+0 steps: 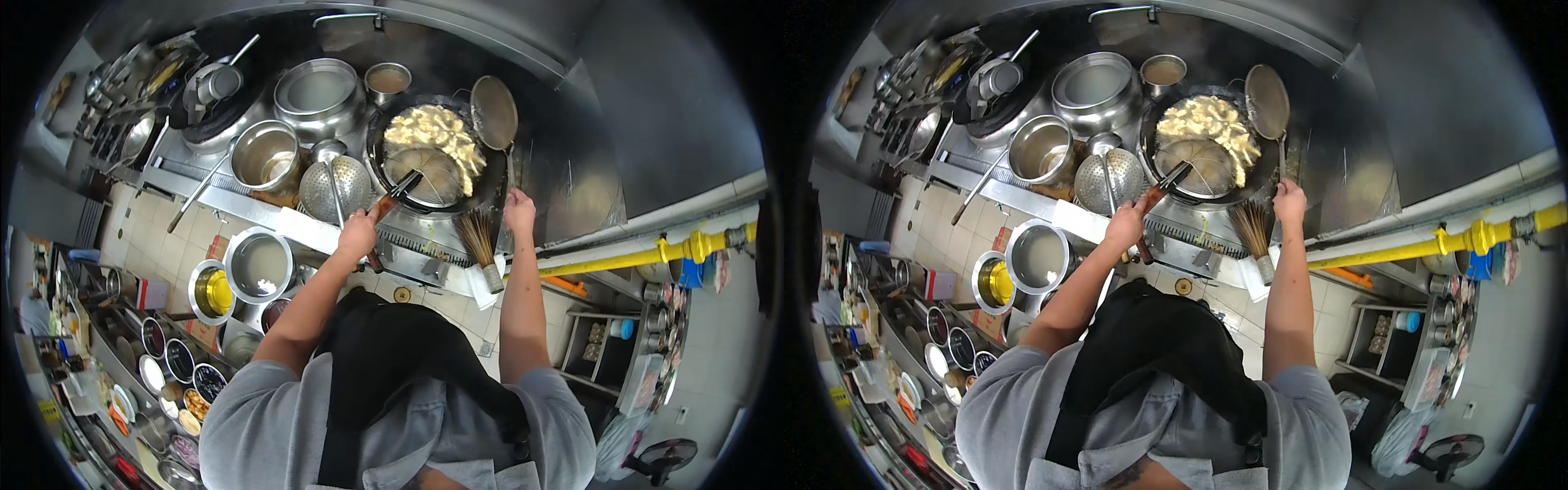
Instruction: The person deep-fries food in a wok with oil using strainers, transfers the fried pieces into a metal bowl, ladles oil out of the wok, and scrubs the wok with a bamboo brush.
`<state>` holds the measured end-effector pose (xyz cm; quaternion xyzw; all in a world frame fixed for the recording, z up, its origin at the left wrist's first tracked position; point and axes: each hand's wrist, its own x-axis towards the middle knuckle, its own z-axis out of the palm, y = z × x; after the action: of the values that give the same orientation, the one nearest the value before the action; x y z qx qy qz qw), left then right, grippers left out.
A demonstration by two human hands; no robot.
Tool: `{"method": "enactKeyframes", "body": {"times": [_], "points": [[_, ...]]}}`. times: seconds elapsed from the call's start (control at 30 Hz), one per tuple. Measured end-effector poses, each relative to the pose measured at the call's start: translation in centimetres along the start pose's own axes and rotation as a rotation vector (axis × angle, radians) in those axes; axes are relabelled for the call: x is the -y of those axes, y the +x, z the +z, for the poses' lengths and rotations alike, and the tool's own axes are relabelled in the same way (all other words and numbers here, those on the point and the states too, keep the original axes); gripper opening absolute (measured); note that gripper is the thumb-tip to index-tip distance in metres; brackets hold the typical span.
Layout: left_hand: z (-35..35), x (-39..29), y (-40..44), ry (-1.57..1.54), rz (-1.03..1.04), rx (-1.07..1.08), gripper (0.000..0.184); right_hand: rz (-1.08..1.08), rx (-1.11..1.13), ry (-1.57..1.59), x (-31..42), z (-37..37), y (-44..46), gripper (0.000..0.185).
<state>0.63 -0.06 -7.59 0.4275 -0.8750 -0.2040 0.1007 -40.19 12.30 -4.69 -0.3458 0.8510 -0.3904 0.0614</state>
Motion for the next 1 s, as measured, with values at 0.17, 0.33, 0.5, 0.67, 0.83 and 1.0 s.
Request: {"method": "enactKeyframes", "body": {"times": [0.17,0.33,0.5,0.67,0.83,1.0], "points": [[-2.3,-2.8,-1.4,0.000,-0.024,0.059,0.056,0.312,0.181,0.416,5.0,-3.3,-2.9,0.027],[-2.6,-2.1,-1.3,0.023,-0.071,0.047,0.054,0.272,0.056,0.464,4.1,-4.5,-5.2,0.023],[-2.0,-1.0,-0.7,0.071,-0.060,0.035,0.058,0.127,-0.138,-0.254,1.3,-4.3,-7.2,0.029],[-1.3,0.1,-0.1,0.083,-0.073,0.072,0.055,0.115,-0.107,-0.319,-1.8,-4.0,-7.7,0.027],[-1.3,0.3,-2.3,0.112,0.010,-0.073,0.055,0.052,-0.180,-0.176,4.4,-6.6,-11.4,0.030],[-1.0,-1.2,-5.2,0.070,0.089,-0.149,0.045,-0.022,0.150,-0.197,4.0,-2.8,-9.1,0.020]]}}
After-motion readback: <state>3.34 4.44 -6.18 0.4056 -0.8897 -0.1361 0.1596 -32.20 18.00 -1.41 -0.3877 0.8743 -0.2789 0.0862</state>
